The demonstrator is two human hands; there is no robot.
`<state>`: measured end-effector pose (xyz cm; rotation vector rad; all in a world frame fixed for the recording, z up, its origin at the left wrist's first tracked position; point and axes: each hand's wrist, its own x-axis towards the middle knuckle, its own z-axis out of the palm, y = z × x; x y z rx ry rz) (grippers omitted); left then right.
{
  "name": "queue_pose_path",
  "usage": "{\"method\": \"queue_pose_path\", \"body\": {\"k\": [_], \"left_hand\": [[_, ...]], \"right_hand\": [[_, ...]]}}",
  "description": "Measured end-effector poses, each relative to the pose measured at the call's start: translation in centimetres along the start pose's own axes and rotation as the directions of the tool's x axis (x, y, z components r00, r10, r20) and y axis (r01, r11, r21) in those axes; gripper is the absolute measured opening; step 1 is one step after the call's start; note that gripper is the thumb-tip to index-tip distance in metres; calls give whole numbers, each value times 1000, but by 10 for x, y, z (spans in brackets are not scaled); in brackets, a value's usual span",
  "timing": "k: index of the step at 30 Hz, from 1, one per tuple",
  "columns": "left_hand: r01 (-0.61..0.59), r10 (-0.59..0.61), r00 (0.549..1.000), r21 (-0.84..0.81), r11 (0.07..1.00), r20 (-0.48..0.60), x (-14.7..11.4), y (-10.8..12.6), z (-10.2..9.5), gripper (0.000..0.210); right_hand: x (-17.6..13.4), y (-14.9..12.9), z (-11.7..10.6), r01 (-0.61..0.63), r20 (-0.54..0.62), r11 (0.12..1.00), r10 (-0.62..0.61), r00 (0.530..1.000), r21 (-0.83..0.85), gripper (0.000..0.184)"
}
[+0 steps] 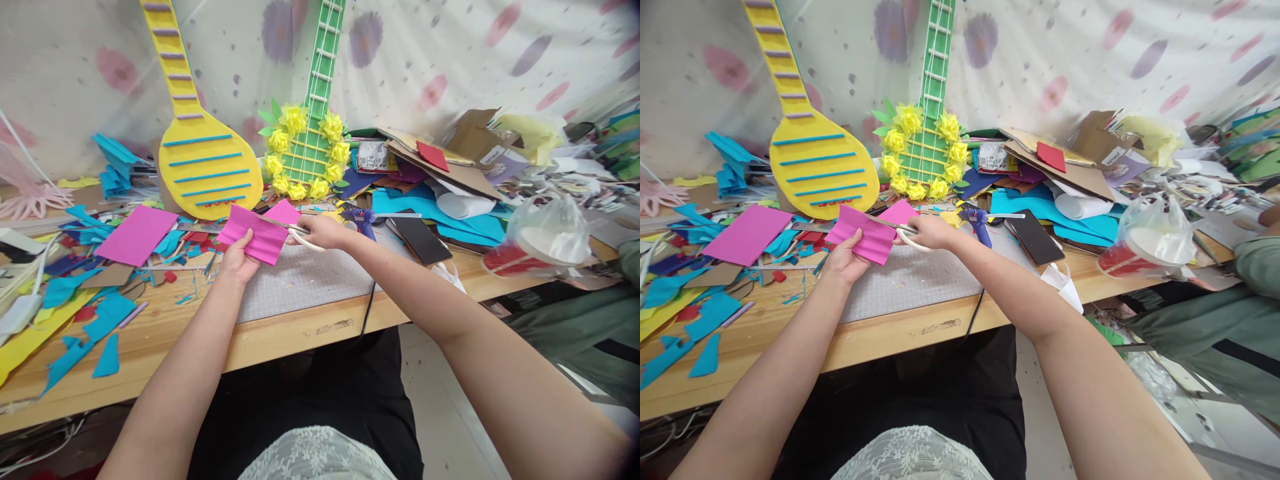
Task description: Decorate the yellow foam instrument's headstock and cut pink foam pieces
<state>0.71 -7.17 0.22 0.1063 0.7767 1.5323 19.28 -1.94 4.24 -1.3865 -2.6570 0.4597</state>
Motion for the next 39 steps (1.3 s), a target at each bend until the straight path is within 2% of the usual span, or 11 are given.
{"method": "queue_pose_path", "body": {"k": [17, 31, 39], "left_hand": [[31, -31, 999, 10, 999, -8, 1, -1, -1, 28], [43, -43, 999, -17, 999, -3, 2, -1, -1, 33], [26, -26, 1000, -5, 1000, 5, 1, -2, -1, 31]], "right_hand": [[0, -4, 2, -28, -9, 999, 29, 1000, 33, 51], [2, 2, 5, 2, -43, 1000, -1, 999, 20, 56], [0, 10, -1, 34, 28, 998, -35, 999, 53, 61]]}}
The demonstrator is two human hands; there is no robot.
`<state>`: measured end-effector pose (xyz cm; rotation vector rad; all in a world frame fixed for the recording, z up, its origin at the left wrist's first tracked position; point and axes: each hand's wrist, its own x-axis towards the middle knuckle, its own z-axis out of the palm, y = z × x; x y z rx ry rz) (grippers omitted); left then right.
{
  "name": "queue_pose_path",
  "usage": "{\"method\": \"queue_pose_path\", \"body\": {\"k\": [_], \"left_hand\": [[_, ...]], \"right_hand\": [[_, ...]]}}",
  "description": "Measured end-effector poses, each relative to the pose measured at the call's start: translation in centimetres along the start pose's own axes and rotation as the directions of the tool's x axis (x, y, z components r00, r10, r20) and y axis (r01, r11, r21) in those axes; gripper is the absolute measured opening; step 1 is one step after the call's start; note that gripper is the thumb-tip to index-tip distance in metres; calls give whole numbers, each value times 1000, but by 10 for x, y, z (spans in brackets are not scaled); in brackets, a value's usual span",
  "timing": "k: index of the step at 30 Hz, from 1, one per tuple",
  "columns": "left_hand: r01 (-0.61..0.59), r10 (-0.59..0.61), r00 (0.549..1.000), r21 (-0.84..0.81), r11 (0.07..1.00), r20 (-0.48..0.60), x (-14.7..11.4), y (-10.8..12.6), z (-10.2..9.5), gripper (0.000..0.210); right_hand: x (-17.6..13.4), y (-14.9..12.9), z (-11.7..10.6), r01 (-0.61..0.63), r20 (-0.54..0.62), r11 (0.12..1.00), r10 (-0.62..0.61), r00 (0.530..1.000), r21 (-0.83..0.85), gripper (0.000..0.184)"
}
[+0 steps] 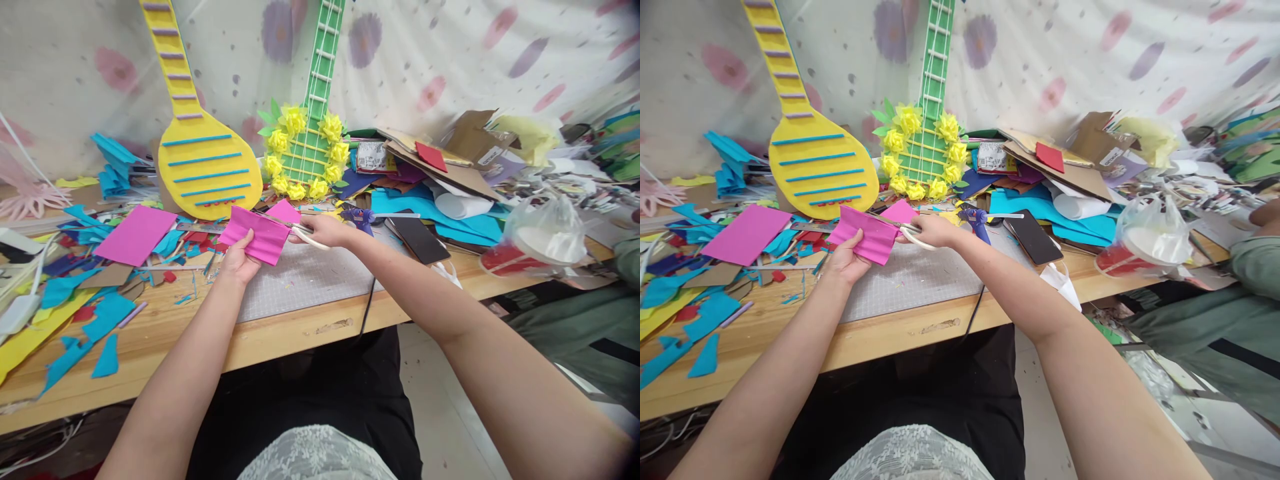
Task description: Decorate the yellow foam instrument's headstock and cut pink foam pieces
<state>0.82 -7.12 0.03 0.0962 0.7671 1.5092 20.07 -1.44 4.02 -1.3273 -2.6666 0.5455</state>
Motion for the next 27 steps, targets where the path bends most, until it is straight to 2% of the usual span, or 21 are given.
{"method": "queue_pose_path", "body": {"k": [7, 15, 27], "left_hand": [[31, -31, 999, -7, 1000, -9, -3, -1, 2, 35], [29, -29, 1000, 11, 1000, -12, -5, 0, 4, 30], [44, -43, 999, -3, 999, 11, 3, -1, -4, 27]], "right_hand": [[5, -3, 0, 9, 5, 999, -9, 1000, -42, 61], [8, -8, 2, -18, -12, 999, 17, 1000, -41, 61], [7, -14, 4, -58, -15, 998, 57, 998, -37, 59]]}}
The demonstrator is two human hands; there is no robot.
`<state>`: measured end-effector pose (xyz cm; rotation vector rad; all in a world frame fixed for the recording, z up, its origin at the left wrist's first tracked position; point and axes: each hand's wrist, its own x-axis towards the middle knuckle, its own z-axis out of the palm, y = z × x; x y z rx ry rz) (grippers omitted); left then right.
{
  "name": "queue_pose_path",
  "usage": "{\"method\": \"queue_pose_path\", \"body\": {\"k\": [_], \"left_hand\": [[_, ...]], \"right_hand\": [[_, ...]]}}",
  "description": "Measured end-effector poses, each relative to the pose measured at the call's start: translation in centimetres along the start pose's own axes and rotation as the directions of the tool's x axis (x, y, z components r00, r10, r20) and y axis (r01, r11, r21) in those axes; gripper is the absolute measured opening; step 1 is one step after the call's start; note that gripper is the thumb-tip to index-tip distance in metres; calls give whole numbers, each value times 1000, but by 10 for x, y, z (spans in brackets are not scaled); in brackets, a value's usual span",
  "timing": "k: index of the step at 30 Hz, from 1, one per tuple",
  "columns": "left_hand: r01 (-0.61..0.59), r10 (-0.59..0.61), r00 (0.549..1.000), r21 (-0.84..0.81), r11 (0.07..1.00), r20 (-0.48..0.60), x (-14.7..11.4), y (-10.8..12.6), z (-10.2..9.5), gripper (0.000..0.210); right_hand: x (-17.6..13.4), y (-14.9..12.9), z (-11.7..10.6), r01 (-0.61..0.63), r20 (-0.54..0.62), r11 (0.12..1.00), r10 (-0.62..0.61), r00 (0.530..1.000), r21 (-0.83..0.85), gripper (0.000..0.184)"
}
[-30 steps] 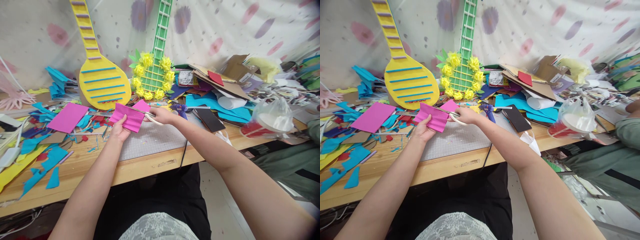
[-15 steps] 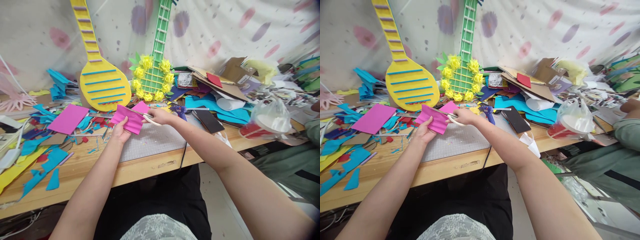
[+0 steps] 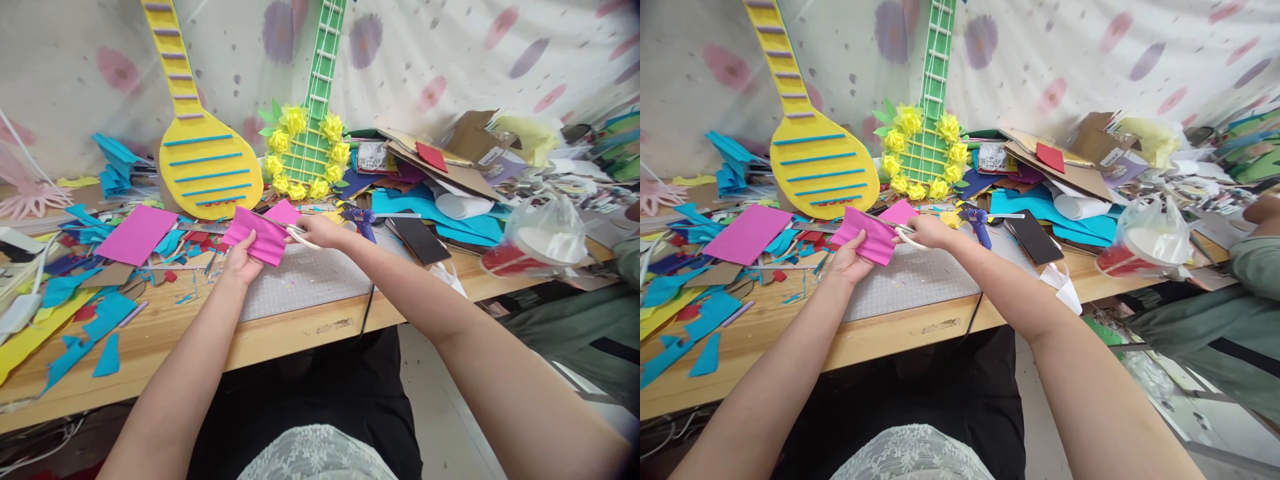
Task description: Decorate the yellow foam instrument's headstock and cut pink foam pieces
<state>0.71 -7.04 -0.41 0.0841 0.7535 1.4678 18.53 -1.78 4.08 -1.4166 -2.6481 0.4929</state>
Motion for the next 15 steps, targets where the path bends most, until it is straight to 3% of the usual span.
{"method": "queue_pose_path", "body": {"k": [8, 15], "left_hand": [[-5, 5, 1000, -13, 1000, -8, -1, 0, 2, 21], [-4, 4, 1000, 16, 1000, 7, -3, 1, 3, 25]], "right_hand": [[-1, -4, -1, -21, 10, 1000, 21, 1000, 6, 56], [0, 6, -3, 39, 10, 999, -39, 999, 7, 59]]}}
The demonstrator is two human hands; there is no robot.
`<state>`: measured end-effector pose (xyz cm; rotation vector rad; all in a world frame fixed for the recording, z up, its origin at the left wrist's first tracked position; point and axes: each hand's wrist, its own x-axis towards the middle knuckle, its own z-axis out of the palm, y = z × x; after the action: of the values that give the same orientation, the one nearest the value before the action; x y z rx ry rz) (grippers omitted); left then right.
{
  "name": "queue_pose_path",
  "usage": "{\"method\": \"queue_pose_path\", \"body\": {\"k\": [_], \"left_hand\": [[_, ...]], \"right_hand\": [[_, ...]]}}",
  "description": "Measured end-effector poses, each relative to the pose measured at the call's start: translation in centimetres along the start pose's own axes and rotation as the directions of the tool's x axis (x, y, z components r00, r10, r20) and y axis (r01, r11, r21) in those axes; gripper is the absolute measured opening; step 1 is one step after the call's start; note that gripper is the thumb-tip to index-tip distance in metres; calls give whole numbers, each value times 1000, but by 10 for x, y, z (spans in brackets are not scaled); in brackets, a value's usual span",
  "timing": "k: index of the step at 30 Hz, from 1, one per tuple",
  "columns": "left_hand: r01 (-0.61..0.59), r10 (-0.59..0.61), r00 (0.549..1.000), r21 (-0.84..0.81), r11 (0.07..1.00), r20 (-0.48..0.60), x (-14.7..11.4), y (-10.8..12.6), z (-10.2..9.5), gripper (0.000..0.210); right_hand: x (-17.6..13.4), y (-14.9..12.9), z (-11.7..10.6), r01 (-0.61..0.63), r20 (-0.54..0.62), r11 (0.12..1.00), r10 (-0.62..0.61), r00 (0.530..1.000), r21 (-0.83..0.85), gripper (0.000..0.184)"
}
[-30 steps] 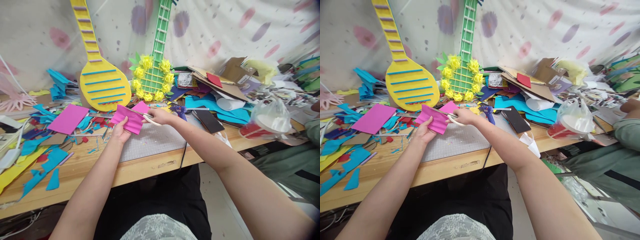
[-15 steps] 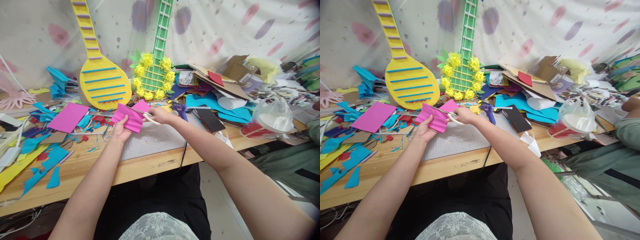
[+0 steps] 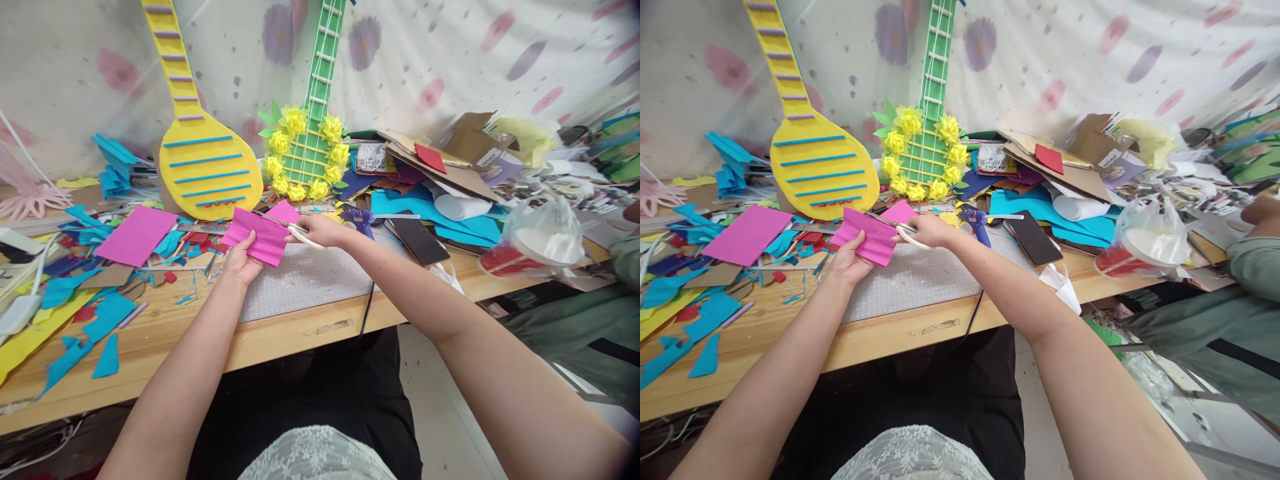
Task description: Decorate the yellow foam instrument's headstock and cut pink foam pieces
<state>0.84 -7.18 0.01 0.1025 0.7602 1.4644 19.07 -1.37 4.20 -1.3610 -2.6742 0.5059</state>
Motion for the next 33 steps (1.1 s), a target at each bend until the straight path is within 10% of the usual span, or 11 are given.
{"method": "queue_pose_path", "body": {"k": [18, 33], "left_hand": [[22, -22, 1000, -6, 1000, 16, 4, -5, -4, 37], [23, -23, 1000, 26, 999, -7, 5, -5, -3, 26]], "right_hand": [[2, -5, -20, 66, 273, 993, -92, 958, 100, 57], [12, -16, -19, 90, 192, 995, -78, 978, -51, 57]]}}
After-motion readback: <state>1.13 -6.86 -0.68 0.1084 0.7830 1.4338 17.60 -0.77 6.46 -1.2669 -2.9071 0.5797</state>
